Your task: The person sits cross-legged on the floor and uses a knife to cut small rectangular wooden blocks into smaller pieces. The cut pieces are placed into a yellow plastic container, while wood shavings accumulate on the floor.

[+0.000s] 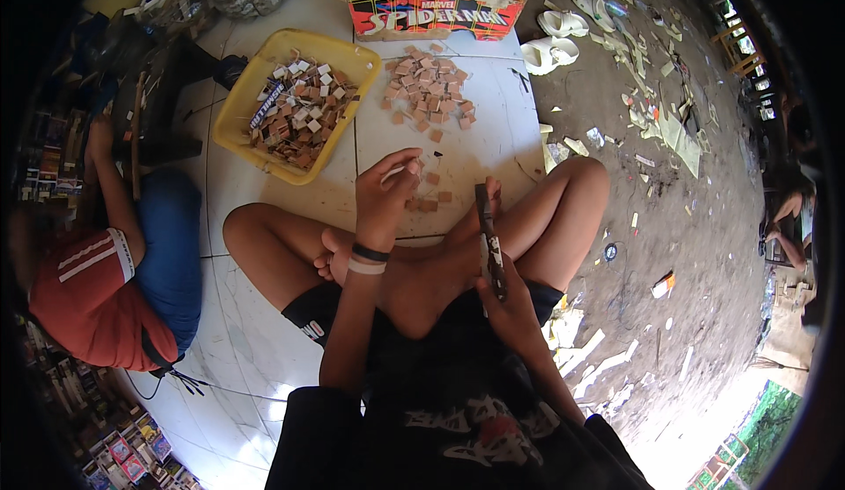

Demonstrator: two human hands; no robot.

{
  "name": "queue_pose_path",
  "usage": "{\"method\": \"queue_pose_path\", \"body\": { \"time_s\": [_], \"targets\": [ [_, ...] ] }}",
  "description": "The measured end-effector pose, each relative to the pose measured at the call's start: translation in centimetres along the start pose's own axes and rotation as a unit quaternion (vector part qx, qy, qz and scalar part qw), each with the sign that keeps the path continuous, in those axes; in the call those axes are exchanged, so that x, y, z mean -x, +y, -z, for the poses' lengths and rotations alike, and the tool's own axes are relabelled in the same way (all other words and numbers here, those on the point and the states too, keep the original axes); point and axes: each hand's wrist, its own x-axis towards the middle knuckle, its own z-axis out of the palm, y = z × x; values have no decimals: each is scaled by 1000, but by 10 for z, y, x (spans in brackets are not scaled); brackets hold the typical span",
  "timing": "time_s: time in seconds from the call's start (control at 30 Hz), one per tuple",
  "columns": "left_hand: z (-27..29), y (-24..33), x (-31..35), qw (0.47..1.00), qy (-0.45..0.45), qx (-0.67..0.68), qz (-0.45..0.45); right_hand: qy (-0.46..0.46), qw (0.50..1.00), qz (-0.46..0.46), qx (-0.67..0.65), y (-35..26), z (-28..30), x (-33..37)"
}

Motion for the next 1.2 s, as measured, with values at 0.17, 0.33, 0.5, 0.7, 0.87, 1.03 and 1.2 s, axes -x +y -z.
{"method": "queue_pose_path", "body": {
  "time_s": [0.17,0.33,0.5,0.7,0.87,1.03,1.2],
  "targets": [
    [-23,30,36,971,54,232,25,-65,998,-18,17,-21,-2,-5],
    [-42,29,50,959,94,267,-4,-57,998,30,14,-27,-8,-6],
    [-44,28,53,953,121,277,-18,-36,999,27,-10,-26,-13,-3],
    [-45,24,55,947,131,290,-43,-22,998,57,18,-27,-13,0],
    [-47,24,57,948,142,281,-47,-34,999,40,11,-29,-15,-1],
    [-50,26,67,959,139,247,-26,-37,999,2,5,-34,-8,-5],
    [-56,27,76,965,119,233,-16,1,998,58,21,-32,-4,-12]
  ]
}}
